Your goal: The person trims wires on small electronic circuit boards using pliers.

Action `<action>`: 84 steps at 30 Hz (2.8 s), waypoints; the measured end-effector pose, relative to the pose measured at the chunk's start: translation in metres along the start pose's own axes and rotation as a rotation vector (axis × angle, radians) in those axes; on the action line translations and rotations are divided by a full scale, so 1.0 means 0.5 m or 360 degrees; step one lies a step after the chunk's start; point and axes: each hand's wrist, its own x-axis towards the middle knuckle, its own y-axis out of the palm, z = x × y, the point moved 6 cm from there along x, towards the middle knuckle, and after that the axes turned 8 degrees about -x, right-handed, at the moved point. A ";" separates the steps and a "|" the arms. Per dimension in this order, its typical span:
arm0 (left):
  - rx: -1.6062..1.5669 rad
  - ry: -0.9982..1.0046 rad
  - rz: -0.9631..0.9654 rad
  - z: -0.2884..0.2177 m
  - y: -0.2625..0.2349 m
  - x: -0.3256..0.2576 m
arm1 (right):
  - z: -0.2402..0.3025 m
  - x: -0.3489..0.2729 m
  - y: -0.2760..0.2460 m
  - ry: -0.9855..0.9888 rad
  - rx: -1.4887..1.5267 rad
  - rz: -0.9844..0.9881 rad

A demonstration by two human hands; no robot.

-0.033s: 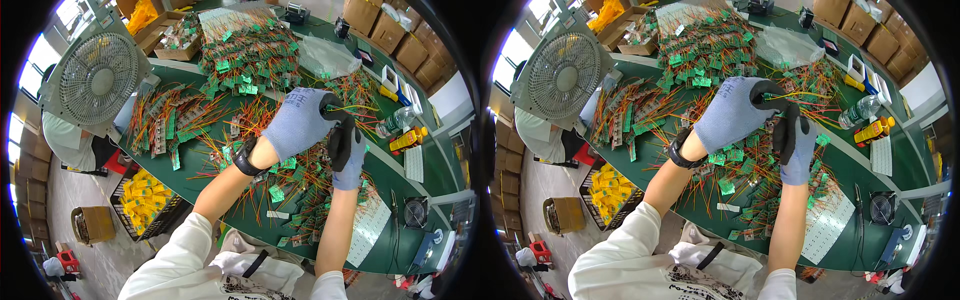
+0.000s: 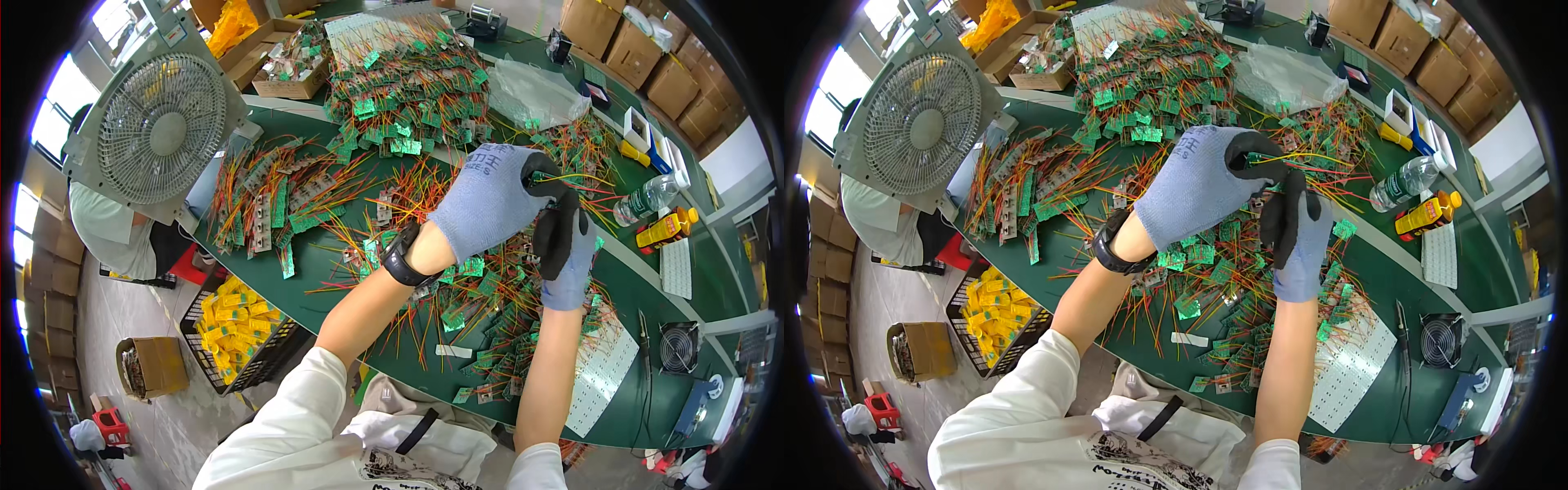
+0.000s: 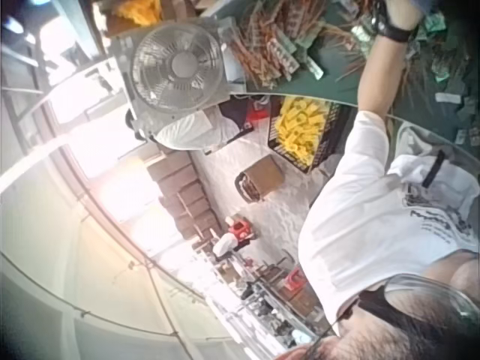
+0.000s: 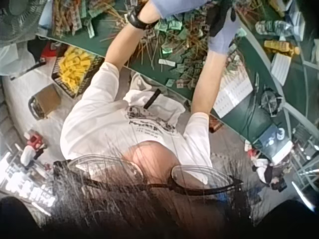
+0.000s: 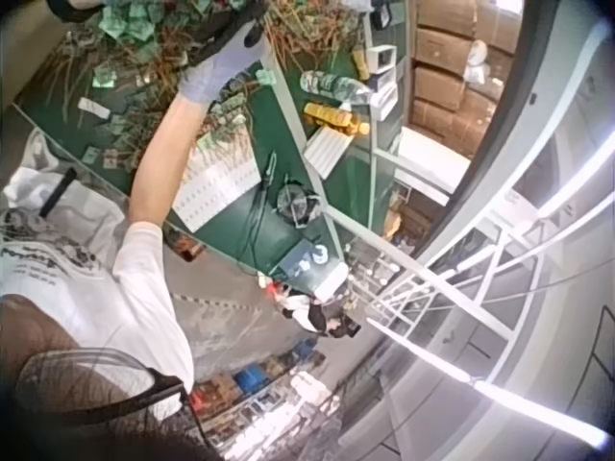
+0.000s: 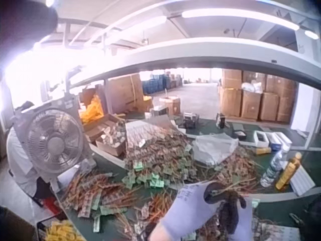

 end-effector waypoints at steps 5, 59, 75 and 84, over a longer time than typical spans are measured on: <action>0.0157 0.0008 0.0063 0.003 0.007 0.003 | -0.033 0.006 -0.015 0.0196 0.0247 -0.0173; 0.0150 0.0122 -0.0110 -0.004 0.006 0.005 | -0.060 -0.021 0.001 0.0100 0.0231 -0.0405; -0.0205 -0.0056 0.0109 0.008 0.027 0.008 | -0.052 -0.015 -0.008 -0.0139 0.0267 -0.0493; -0.0108 0.0135 -0.0009 0.014 0.033 0.012 | -0.029 -0.009 -0.007 -0.0397 0.0147 -0.0370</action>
